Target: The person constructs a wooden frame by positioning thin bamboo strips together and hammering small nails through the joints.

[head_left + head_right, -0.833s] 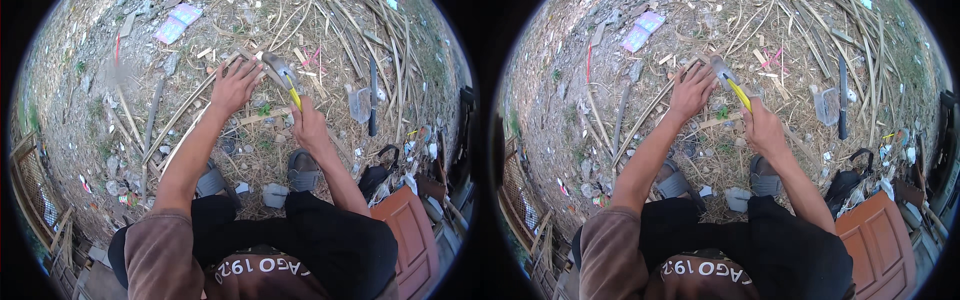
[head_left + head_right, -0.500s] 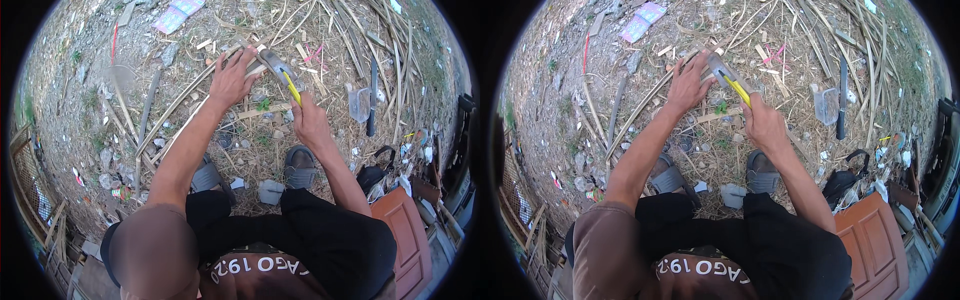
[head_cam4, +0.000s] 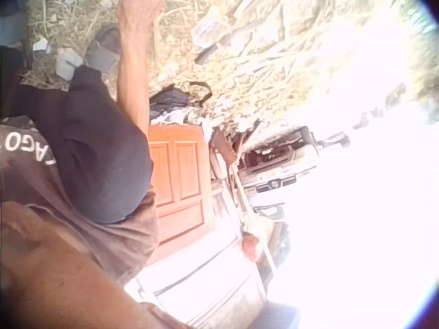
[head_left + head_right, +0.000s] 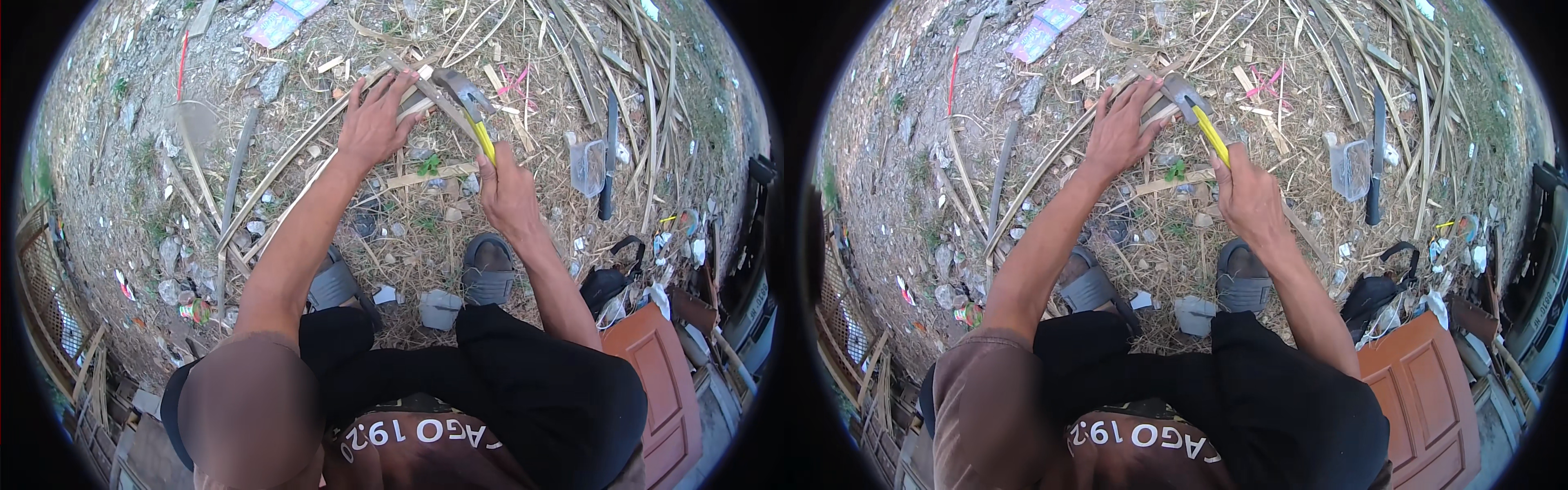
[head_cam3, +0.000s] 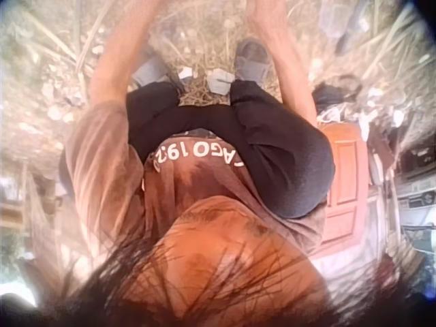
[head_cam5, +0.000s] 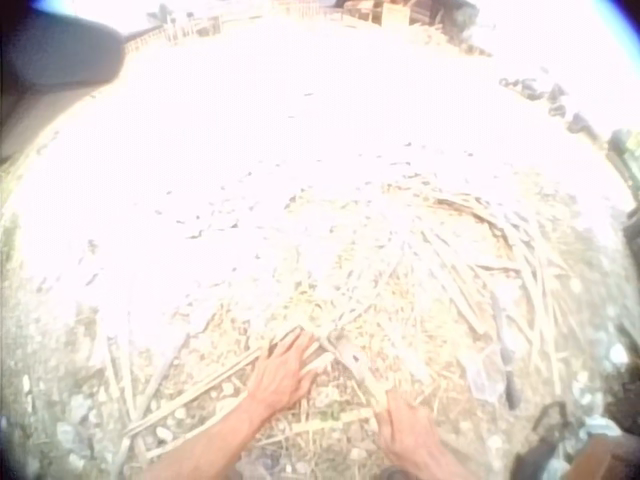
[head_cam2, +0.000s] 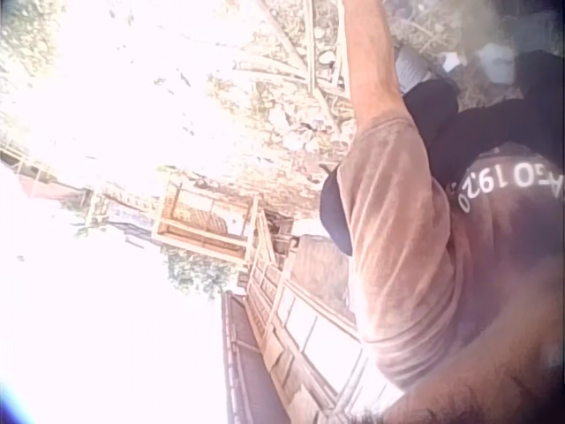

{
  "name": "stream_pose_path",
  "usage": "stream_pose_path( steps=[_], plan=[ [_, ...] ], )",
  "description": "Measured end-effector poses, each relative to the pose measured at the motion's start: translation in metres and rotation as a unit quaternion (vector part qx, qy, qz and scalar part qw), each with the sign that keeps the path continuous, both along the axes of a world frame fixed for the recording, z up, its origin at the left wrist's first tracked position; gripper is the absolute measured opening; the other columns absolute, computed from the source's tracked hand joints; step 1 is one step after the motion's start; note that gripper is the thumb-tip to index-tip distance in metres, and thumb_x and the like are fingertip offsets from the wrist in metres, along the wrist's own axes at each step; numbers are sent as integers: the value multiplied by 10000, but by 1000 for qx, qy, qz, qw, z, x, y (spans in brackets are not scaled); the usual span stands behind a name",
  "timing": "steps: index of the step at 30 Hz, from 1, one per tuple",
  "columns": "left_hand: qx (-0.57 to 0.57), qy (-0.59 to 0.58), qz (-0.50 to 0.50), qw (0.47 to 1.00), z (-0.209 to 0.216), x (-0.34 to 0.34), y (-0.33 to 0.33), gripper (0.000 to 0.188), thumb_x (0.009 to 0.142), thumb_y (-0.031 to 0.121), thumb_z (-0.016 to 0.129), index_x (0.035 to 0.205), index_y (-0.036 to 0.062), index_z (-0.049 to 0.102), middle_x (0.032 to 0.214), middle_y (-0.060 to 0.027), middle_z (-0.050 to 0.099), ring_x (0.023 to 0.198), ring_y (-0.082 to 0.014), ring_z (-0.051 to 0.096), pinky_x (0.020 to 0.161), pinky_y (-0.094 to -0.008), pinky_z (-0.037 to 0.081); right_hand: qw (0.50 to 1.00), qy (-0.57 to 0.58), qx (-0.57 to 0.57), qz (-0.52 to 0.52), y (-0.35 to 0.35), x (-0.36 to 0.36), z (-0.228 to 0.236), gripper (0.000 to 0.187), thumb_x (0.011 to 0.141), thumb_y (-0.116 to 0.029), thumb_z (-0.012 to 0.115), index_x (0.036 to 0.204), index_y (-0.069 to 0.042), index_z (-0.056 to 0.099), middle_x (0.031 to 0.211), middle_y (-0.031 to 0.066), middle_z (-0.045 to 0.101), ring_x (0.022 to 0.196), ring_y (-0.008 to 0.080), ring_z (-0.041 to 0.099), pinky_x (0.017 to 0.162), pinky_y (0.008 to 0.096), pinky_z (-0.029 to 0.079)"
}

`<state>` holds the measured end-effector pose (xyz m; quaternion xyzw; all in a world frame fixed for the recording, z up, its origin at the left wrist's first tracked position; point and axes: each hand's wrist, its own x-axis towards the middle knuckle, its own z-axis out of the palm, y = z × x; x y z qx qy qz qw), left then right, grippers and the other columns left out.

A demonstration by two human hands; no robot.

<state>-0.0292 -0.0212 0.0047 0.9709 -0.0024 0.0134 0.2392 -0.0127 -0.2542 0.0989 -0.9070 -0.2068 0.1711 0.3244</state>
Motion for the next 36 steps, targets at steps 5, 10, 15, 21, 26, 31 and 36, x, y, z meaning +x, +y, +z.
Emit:
stream_pose_path(
  steps=[5,10,15,21,26,31,36],
  plan=[
    [3,15,5,1000,-3,-1,-1,667,938,387,609,1497,166,320,1493,-49,453,1393,-208,404,1191,-502,167,997,-28,-49,47,-6,1,-24,203,1023,-225,500,1014,-25,464,565,226,533,501,436,575,443,511,407],
    [-17,6,-5,1000,1,-2,0,710,910,374,658,1499,169,319,1481,-53,466,1370,-240,430,1176,-511,188,995,32,64,-69,-5,-11,14,262,1040,-268,480,966,-18,454,541,200,508,447,390,530,442,485,363],
    [-24,-78,-4,997,9,0,0,844,830,283,767,1506,143,280,1445,-163,401,1269,-366,479,1069,-487,373,977,87,76,-179,-41,-18,12,354,1041,-331,476,923,3,475,580,172,516,495,316,517,509,441,390],
    [-156,43,130,978,40,17,-17,1133,695,128,878,1550,181,136,1366,-241,282,1205,-411,506,1031,-500,459,955,130,81,-253,-80,-41,1,377,1034,-346,484,911,10,498,615,162,531,556,306,540,556,441,408],
    [-69,-34,20,997,107,39,-13,1158,663,168,910,1561,199,178,1391,-204,247,1120,-307,504,918,-373,511,945,128,133,-271,-90,-40,18,383,1018,-357,518,896,6,498,619,140,522,569,285,528,572,427,409],
    [42,-278,-63,958,242,68,-17,1109,686,174,904,1560,207,222,1406,-164,196,1005,-212,480,837,-323,519,948,82,224,-210,-89,-25,96,305,929,-270,660,1033,-9,541,665,61,501,586,146,484,553,343,392],
    [115,-436,-150,880,327,90,-28,1107,673,147,915,1540,193,229,1434,-174,171,956,-185,529,769,-312,515,932,22,298,-203,-82,11,158,600,845,-252,746,1300,5,452,684,11,486,605,110,479,560,306,394]
  ],
)
